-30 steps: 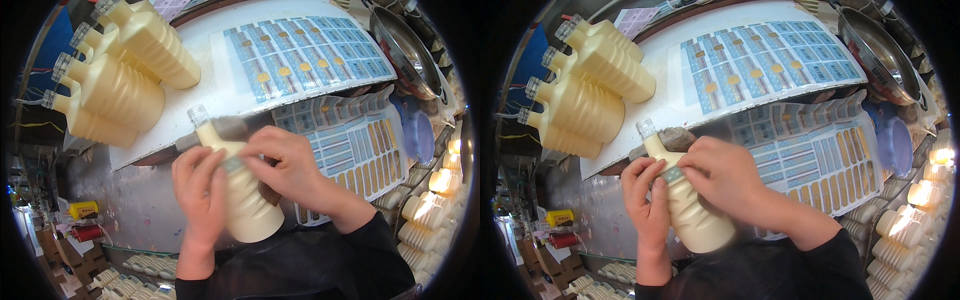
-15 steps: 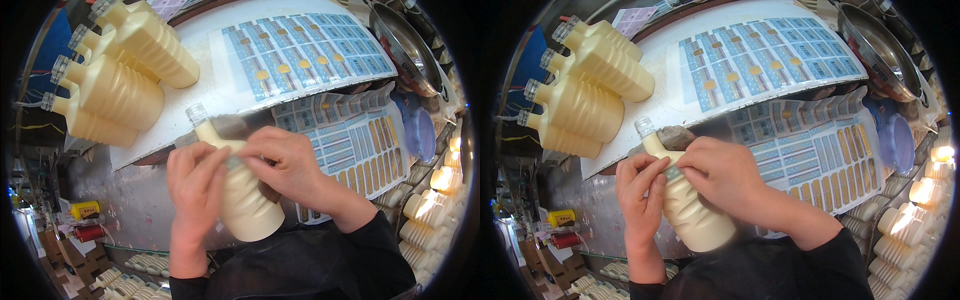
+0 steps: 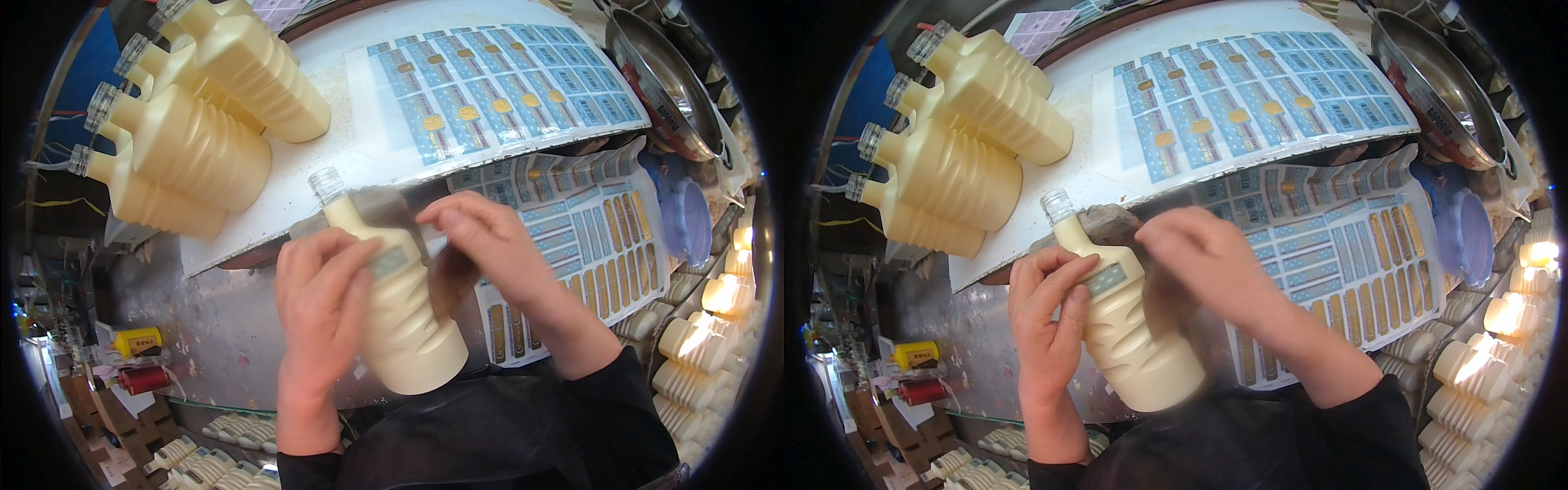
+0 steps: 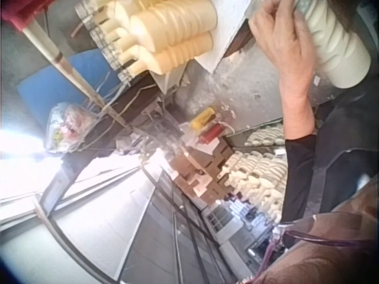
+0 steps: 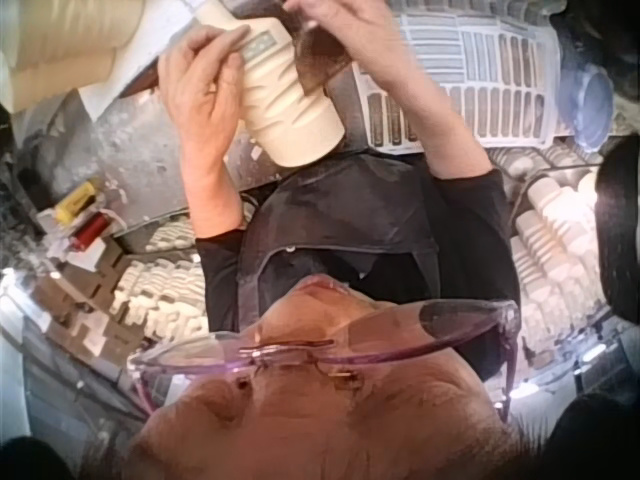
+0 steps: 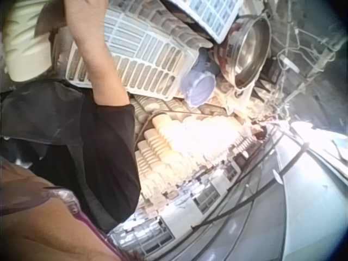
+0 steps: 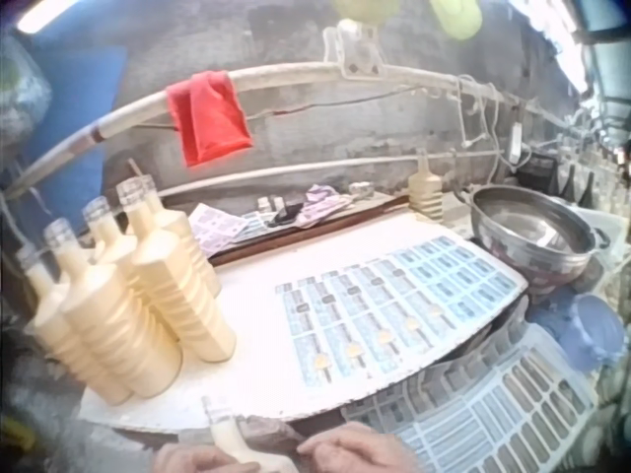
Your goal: The person picks up a plastic bottle, applies a label to its body, and smooths it with a small tool. They repeat this process for several bottles, placing each labeled bottle on a nearby surface.
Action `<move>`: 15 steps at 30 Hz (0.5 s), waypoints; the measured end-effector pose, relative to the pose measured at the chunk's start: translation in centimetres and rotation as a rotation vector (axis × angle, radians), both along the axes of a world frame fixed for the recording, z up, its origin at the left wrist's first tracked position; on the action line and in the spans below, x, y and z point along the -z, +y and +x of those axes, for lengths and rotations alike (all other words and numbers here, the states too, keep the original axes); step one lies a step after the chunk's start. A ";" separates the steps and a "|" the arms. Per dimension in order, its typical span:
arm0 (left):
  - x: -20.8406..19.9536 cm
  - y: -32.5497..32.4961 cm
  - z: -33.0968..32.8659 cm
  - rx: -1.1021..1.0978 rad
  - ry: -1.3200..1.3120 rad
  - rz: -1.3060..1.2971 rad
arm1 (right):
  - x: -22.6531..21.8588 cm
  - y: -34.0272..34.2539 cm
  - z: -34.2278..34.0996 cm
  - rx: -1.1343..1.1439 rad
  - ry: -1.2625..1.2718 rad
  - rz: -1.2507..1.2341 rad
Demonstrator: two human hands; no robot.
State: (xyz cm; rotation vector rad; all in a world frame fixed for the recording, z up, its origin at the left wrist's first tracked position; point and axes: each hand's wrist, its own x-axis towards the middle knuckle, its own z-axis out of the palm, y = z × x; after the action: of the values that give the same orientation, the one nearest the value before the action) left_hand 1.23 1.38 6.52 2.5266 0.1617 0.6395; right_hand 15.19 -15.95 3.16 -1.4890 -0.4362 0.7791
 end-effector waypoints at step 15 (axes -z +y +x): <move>-0.7 -0.1 1.1 0.027 0.054 0.093 | 1.3 -0.6 -0.5 0.143 0.126 0.171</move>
State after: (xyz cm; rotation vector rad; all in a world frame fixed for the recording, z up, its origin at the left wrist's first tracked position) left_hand 2.34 1.32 7.23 2.6319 0.1190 0.5807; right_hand 14.67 -16.54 1.89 -1.2891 -0.2909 0.7000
